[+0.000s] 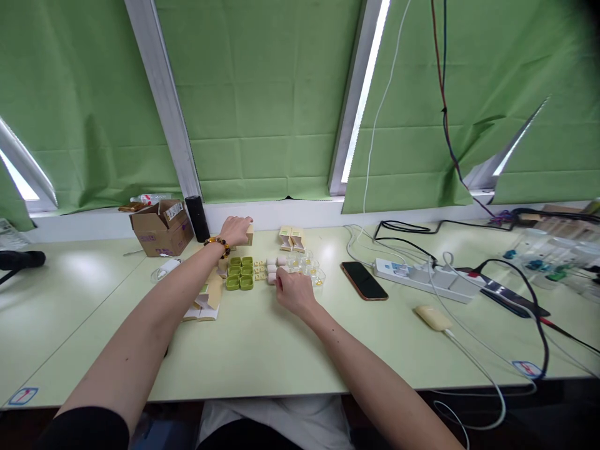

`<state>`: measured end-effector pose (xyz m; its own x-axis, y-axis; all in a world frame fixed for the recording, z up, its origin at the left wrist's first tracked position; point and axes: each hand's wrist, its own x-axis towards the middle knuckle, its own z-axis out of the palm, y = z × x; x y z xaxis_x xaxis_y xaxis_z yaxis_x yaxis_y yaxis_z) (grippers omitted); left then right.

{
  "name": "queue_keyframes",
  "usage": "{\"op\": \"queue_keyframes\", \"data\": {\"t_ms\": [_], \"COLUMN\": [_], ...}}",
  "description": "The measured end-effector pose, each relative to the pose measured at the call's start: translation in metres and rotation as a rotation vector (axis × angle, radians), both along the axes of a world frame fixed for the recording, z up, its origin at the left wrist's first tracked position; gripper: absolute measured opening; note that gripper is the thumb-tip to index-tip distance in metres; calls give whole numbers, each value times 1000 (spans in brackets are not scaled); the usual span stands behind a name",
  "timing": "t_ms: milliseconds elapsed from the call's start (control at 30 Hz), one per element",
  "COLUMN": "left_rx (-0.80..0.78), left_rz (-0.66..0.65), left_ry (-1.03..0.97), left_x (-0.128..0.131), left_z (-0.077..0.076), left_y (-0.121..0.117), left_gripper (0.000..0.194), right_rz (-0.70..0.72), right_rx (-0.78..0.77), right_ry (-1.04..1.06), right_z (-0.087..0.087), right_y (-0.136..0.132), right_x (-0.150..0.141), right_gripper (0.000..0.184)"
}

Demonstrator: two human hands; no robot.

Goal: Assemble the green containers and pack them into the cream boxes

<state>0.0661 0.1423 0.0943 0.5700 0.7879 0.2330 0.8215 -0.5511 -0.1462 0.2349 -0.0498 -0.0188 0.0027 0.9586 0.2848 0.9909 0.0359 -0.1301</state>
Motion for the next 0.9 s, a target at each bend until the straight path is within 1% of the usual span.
{"op": "queue_keyframes", "data": {"t_ms": [167, 267, 367, 467, 533, 633, 733, 800, 900], "left_rx": [-11, -3, -10, 9, 32, 28, -27, -57, -86], "left_rz": [38, 46, 82, 124, 118, 90, 90, 98, 118], "left_ry": [40, 47, 43, 21, 6, 8, 35, 47, 54], "left_x": [5, 4, 1, -1, 2, 9, 17, 21, 23], "left_z": [-33, -53, -66, -74, -77, -82, -89, -92, -95], "left_y": [21, 28, 28, 19, 8, -11, -22, -24, -21], "left_gripper": [46, 46, 47, 56, 61, 51, 40, 37, 36], "right_rz": [20, 35, 44, 56, 66, 80, 82, 83, 89], "right_rx": [1, 6, 18, 33, 38, 31, 19, 13, 18], "right_ry": [-1, 3, 1, 3, 11, 24, 20, 12, 12], "right_z": [-2, -2, 0, 0, 1, 3, 6, 6, 4], "right_y": [-1, -1, -3, -4, -5, -7, -9, -9, -8], "right_x": [-1, -1, -2, -4, -5, -7, -9, -10, -10], "right_gripper": [16, 16, 17, 20, 21, 20, 19, 20, 21]}}
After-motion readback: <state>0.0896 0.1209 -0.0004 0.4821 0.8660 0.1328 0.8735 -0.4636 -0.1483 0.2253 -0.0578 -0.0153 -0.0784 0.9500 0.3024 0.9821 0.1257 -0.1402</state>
